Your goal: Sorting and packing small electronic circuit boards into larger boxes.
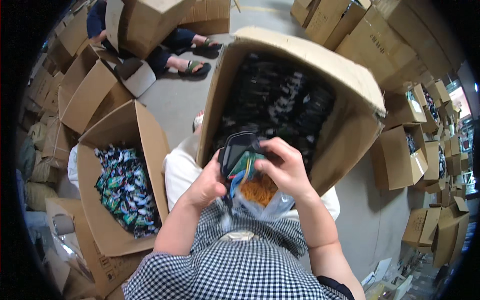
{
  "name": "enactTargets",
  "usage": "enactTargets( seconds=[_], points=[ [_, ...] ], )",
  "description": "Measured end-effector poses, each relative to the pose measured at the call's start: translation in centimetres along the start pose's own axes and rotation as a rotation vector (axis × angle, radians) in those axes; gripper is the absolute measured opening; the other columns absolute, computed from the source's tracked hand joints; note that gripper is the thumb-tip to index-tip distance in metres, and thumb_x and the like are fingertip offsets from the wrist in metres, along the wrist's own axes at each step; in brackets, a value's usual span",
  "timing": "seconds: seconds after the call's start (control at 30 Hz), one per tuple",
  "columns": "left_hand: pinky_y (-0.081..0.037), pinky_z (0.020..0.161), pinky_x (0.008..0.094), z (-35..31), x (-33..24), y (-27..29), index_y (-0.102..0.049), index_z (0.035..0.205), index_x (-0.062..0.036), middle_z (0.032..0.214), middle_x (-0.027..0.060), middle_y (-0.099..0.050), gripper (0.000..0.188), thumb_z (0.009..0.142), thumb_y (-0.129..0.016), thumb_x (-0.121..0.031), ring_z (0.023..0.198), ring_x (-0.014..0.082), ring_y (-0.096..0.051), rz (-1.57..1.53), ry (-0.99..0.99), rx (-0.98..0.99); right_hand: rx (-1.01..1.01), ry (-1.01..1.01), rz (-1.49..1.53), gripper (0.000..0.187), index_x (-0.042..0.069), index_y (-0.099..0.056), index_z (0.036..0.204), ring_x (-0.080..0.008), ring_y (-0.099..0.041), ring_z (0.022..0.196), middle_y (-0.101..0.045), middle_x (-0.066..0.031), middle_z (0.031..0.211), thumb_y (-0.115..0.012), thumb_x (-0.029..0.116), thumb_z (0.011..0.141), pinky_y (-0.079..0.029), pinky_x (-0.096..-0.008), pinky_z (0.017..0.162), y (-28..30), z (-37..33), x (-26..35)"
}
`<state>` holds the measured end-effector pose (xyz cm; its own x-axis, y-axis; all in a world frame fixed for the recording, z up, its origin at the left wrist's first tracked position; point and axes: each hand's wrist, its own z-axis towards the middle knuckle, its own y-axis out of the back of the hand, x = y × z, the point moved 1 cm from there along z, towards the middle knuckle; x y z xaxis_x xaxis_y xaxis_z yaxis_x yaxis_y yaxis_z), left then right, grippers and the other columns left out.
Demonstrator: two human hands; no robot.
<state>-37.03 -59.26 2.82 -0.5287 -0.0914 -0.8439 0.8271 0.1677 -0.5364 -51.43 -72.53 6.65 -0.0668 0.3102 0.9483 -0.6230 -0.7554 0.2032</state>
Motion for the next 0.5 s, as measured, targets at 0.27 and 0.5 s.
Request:
enactTargets(
  seconds=[0.27, 0.5],
  points=[
    [-0.051, 0.065, 0.0224, -2.8, 2.1, -1.4, -0.039, 0.127, -0.0085, 0.102, -0.0002, -0.052, 0.05, 0.086, -0.067, -0.017, 0.085, 0.0061, -0.054, 0.119, 0.335, -0.008, -0.302, 0.216, -0.545, 0.05, -0.003, -0.057, 0.113, -0.0276, -0.058, 0.099, -0.056, -0.0159, 0.111, -0.075, 0.007, 0.067, -0.048, -0.0335, 0.085, -2.3, -3.5, -1.3],
    [-0.054, 0.057, 0.0246, -3.1, 2.8, -2.2, -0.036, 0.13, -0.0094, 0.105, 0.01, -0.056, 0.053, 0.088, -0.063, -0.026, 0.078, 0.018, -0.064, 0.053, 0.318, -0.143, -0.213, -0.145, 0.262, 0.037, -0.005, -0.061, 0.108, -0.0109, -0.057, 0.089, -0.056, -0.0043, 0.097, -0.073, 0.0, 0.073, -0.048, -0.0231, 0.077, -1.8, -3.8, -3.9]
  ],
)
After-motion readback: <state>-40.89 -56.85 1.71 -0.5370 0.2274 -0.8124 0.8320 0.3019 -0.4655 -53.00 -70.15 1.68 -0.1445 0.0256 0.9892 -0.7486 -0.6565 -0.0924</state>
